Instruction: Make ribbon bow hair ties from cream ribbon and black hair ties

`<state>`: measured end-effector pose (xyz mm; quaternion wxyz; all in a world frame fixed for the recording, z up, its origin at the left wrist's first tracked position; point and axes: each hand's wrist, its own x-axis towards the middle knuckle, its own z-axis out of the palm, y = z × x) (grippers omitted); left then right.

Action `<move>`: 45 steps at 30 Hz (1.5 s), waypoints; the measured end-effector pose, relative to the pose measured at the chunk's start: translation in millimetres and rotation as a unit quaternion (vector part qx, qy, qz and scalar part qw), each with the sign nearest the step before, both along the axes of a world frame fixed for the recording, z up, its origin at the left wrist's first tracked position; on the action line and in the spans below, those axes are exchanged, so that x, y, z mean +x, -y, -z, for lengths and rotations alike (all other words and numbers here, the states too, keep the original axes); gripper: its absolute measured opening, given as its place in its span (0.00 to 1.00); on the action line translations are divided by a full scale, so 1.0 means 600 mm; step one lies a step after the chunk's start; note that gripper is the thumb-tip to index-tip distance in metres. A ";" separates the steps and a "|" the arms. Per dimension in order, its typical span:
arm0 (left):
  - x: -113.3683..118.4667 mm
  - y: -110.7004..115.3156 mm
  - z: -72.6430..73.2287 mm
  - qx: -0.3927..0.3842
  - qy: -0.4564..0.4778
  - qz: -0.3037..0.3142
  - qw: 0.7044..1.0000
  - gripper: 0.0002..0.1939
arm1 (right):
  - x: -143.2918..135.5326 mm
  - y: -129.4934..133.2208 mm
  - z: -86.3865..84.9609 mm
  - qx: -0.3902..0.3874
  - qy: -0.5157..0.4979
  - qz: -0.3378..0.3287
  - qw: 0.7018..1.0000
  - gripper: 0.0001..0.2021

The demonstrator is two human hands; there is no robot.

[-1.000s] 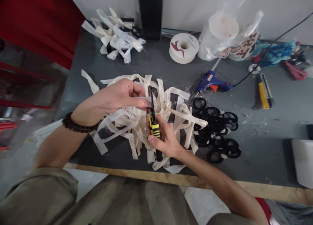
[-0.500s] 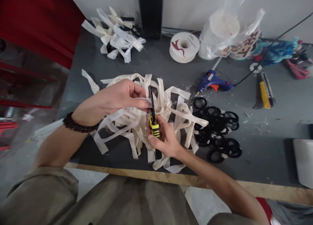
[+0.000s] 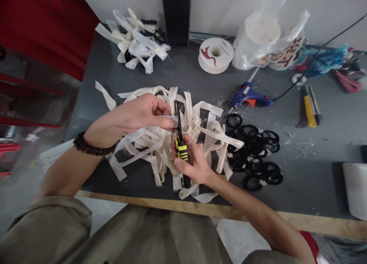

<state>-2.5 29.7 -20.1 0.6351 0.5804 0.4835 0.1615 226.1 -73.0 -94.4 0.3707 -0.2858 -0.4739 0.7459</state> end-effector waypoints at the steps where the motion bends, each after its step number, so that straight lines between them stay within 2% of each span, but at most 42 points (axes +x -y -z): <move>1: 0.000 0.000 0.000 0.001 -0.001 0.000 1.000 0.09 | 0.000 0.000 0.000 -0.001 0.003 -0.001 1.000 0.21; 21: 0.001 0.001 -0.002 0.011 -0.003 0.025 1.000 0.09 | 0.001 0.000 -0.001 -0.012 0.028 0.005 1.000 0.26; 35: 0.002 0.002 -0.001 0.000 0.014 0.022 1.000 0.08 | 0.001 0.001 0.004 -0.007 -0.002 -0.002 1.000 0.22; 45: 0.006 0.002 -0.009 -0.007 0.013 0.025 1.000 0.09 | 0.003 0.001 0.000 -0.020 0.042 -0.006 0.999 0.27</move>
